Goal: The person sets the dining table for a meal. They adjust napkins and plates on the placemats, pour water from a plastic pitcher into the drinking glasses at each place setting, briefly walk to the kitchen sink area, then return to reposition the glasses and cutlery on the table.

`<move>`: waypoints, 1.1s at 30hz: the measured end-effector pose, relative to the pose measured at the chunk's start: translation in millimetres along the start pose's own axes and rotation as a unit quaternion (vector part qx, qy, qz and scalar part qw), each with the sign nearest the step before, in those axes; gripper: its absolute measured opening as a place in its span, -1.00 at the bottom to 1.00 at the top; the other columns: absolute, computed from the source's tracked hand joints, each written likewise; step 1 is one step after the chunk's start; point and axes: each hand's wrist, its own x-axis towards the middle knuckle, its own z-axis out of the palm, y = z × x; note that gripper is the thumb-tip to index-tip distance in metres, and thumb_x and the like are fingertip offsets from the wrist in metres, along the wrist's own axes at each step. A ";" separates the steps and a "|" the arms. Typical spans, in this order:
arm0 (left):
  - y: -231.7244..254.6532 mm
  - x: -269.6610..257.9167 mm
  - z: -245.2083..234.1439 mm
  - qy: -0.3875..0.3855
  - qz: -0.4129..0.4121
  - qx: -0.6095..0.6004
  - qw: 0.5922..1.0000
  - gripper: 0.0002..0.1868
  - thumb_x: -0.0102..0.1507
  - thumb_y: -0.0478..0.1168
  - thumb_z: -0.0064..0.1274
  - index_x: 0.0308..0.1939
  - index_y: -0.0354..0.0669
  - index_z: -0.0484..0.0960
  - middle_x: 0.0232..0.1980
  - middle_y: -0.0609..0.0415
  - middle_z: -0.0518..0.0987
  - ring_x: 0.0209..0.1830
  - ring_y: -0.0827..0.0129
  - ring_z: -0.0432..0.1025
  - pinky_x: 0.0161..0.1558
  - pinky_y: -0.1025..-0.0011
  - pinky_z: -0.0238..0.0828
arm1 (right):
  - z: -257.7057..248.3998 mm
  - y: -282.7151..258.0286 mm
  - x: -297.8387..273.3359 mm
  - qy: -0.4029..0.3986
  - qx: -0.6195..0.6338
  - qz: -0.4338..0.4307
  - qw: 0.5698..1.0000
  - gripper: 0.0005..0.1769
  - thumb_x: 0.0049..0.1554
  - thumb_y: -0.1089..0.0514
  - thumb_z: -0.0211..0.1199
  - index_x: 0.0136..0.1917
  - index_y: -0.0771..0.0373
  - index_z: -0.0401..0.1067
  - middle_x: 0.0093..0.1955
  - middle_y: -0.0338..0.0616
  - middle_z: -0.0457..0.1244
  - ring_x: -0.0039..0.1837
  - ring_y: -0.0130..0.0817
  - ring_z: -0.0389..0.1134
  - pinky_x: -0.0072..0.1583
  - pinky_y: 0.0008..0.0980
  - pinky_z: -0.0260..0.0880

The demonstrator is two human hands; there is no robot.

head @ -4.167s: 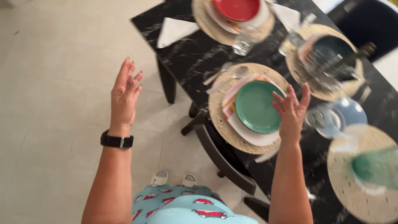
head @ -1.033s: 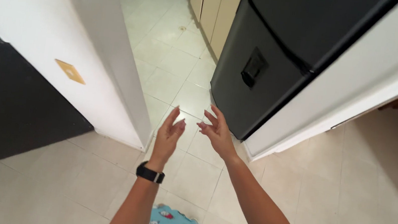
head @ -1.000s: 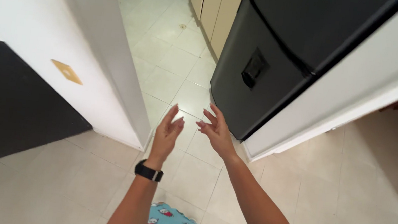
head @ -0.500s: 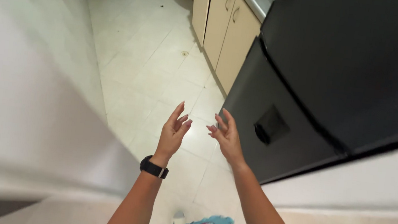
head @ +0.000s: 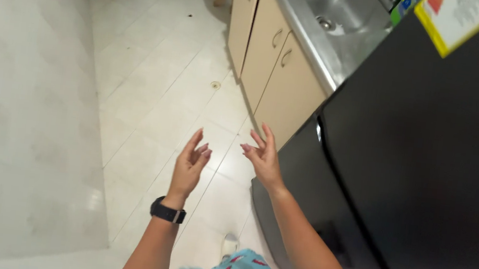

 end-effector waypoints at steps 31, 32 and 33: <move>-143.1 721.9 110.4 -0.249 -0.062 0.014 0.966 -0.33 0.33 -0.25 0.10 0.51 -0.18 0.25 0.50 -0.10 0.35 0.38 0.19 0.39 0.24 0.31 0.45 | -173.9 54.5 634.1 0.271 -0.156 -0.006 0.950 0.01 0.18 0.18 0.34 0.68 0.04 -0.22 0.61 0.28 -0.01 0.38 -0.15 0.32 0.24 -0.30 0.44; -152.2 738.1 119.1 -0.251 -0.050 0.024 0.966 -0.33 0.34 -0.22 0.11 0.51 -0.18 0.27 0.47 -0.13 0.41 0.38 0.19 0.42 0.25 0.31 0.45 | -187.8 63.7 653.8 0.264 -0.155 -0.031 0.951 0.00 0.17 0.18 0.31 0.68 0.06 -0.22 0.61 0.28 0.00 0.42 -0.13 0.30 0.26 -0.27 0.46; -159.5 754.3 128.3 -0.253 -0.039 0.034 0.966 -0.34 0.34 -0.19 0.11 0.51 -0.18 0.30 0.43 -0.15 0.47 0.37 0.19 0.44 0.25 0.30 0.45 | -201.5 71.2 673.4 0.257 -0.155 -0.056 0.952 -0.01 0.16 0.18 0.27 0.68 0.07 -0.23 0.62 0.28 0.00 0.45 -0.10 0.29 0.28 -0.23 0.47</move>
